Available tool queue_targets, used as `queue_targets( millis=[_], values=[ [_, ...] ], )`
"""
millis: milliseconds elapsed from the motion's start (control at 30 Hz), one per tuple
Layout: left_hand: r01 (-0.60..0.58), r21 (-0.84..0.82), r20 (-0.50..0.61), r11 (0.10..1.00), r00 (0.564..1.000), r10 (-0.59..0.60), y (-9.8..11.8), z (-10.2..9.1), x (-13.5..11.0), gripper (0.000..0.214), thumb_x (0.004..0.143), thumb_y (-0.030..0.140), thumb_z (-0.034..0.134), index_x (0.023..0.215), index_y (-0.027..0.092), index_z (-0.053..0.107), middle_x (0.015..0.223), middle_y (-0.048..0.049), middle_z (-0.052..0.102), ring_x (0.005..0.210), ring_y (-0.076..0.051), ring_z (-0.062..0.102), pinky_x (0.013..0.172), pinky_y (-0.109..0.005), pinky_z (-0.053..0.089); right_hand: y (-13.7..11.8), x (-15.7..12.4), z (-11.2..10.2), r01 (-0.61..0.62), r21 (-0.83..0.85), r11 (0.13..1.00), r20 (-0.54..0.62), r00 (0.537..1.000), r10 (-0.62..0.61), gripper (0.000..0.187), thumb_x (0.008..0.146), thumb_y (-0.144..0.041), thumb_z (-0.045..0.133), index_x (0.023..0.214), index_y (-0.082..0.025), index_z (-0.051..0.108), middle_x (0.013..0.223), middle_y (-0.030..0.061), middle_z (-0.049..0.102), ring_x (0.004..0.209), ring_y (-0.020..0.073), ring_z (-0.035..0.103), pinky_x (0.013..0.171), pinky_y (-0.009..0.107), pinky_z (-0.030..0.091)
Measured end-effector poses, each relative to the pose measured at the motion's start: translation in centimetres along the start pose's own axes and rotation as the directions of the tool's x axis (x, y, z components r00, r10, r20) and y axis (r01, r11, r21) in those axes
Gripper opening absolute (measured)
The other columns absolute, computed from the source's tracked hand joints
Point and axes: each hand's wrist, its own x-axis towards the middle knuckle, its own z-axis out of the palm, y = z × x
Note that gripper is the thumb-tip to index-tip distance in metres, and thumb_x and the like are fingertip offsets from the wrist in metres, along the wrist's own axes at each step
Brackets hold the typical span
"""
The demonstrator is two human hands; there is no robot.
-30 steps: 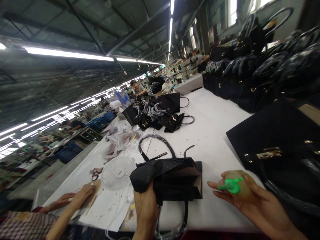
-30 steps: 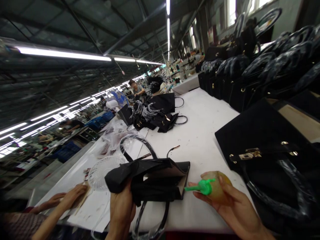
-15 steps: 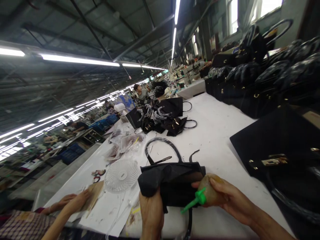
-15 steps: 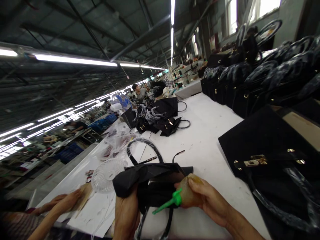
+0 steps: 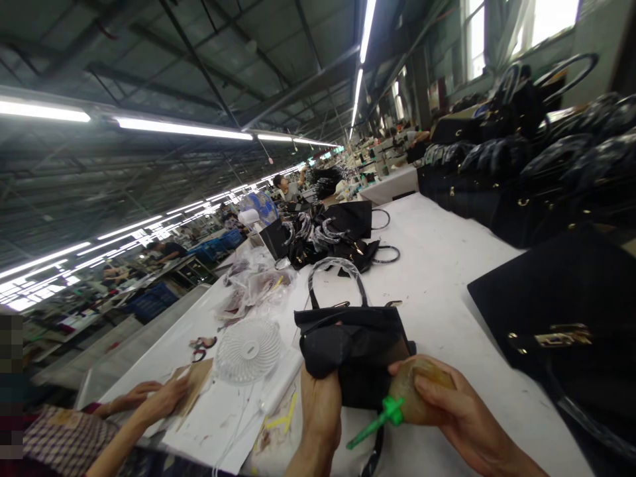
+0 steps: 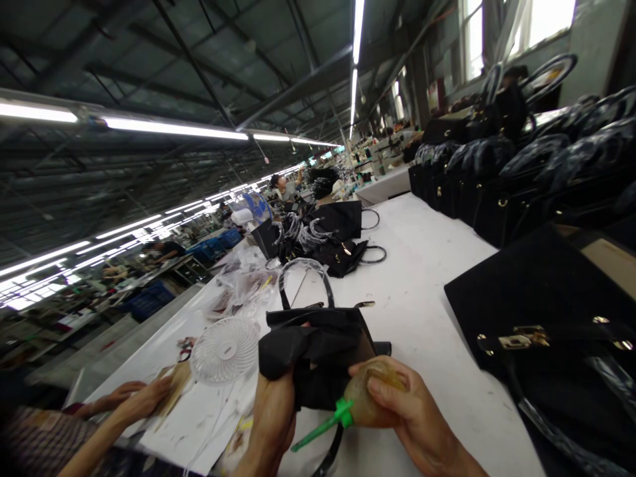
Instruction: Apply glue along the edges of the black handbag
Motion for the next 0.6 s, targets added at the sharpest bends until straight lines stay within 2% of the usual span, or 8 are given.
queue_targets(
  millis=[100,167,233,333,500,533,600],
  values=[
    [-0.083,0.197,0.188,0.977,0.981,0.046,0.6,0.2,0.4,0.054,0.084,0.051,0.069,0.126,0.018,0.066,0.139,-0.0132,0.063,0.137,-0.031,0.052,0.122,-0.046,0.033,-0.4,-0.2,0.0,0.04,-0.046,0.998,0.01,0.999,-0.04,0.039,0.076,-0.045,0.083,0.105,-0.019,0.079,0.091,0.006,0.074,0.081,0.0192,0.063,0.071,0.029,0.049],
    [-0.215,0.369,0.335,0.904,0.938,0.086,0.7,0.2,0.6,0.058,0.08,0.044,0.072,0.13,0.017,0.062,0.147,-0.0154,0.055,0.142,-0.033,0.044,0.125,-0.049,0.027,-0.8,-0.1,0.0,0.081,-0.066,0.994,-0.008,0.997,-0.082,0.039,0.075,-0.046,0.083,0.103,-0.02,0.079,0.091,0.0059,0.074,0.081,0.0189,0.063,0.072,0.028,0.049],
    [-0.329,0.462,0.444,0.824,0.89,0.106,0.5,0.2,0.9,0.06,0.073,0.034,0.074,0.129,0.015,0.06,0.15,-0.017,0.049,0.144,-0.035,0.038,0.126,-0.051,0.024,-1.2,-0.1,0.2,0.117,-0.088,0.989,-0.021,0.993,-0.12,0.038,0.075,-0.047,0.084,0.101,-0.02,0.079,0.09,0.0057,0.074,0.081,0.0187,0.063,0.072,0.028,0.048],
    [-0.381,0.49,0.531,0.784,0.844,0.078,0.6,0.3,1.6,0.061,0.07,0.027,0.071,0.128,0.014,0.056,0.149,-0.0177,0.043,0.144,-0.035,0.035,0.125,-0.051,0.024,-1.4,0.1,0.3,0.164,-0.15,0.975,0.014,0.986,-0.164,0.039,0.074,-0.049,0.084,0.1,-0.02,0.078,0.087,0.0066,0.075,0.079,0.0205,0.065,0.071,0.03,0.05],
    [-0.37,0.476,0.661,0.798,0.749,-0.046,1.9,0.2,2.9,0.073,0.065,0.025,0.072,0.134,0.018,0.048,0.147,-0.0142,0.036,0.142,-0.032,0.033,0.123,-0.047,0.026,-1.4,0.9,-0.7,0.244,-0.286,0.926,0.083,0.97,-0.23,0.039,0.078,-0.051,0.08,0.101,-0.02,0.077,0.093,0.0089,0.075,0.081,0.0229,0.067,0.072,0.032,0.051],
    [-0.355,0.487,0.656,0.798,0.752,-0.066,2.0,0.3,3.1,0.069,0.068,0.028,0.072,0.132,0.018,0.049,0.144,-0.0137,0.038,0.139,-0.032,0.035,0.122,-0.046,0.027,-1.5,1.1,-0.8,0.253,-0.306,0.918,0.092,0.967,-0.236,0.039,0.079,-0.052,0.079,0.102,-0.02,0.077,0.094,0.0091,0.075,0.082,0.0229,0.068,0.073,0.032,0.051],
    [-0.318,0.548,0.599,0.774,0.795,-0.098,2.0,0.5,3.2,0.054,0.077,0.037,0.066,0.126,0.017,0.053,0.131,-0.0129,0.042,0.13,-0.031,0.041,0.119,-0.047,0.03,-1.8,1.2,-0.9,0.271,-0.364,0.891,0.129,0.962,-0.24,0.038,0.08,-0.052,0.078,0.102,-0.02,0.077,0.099,0.0097,0.075,0.087,0.024,0.069,0.077,0.033,0.052]
  ],
)
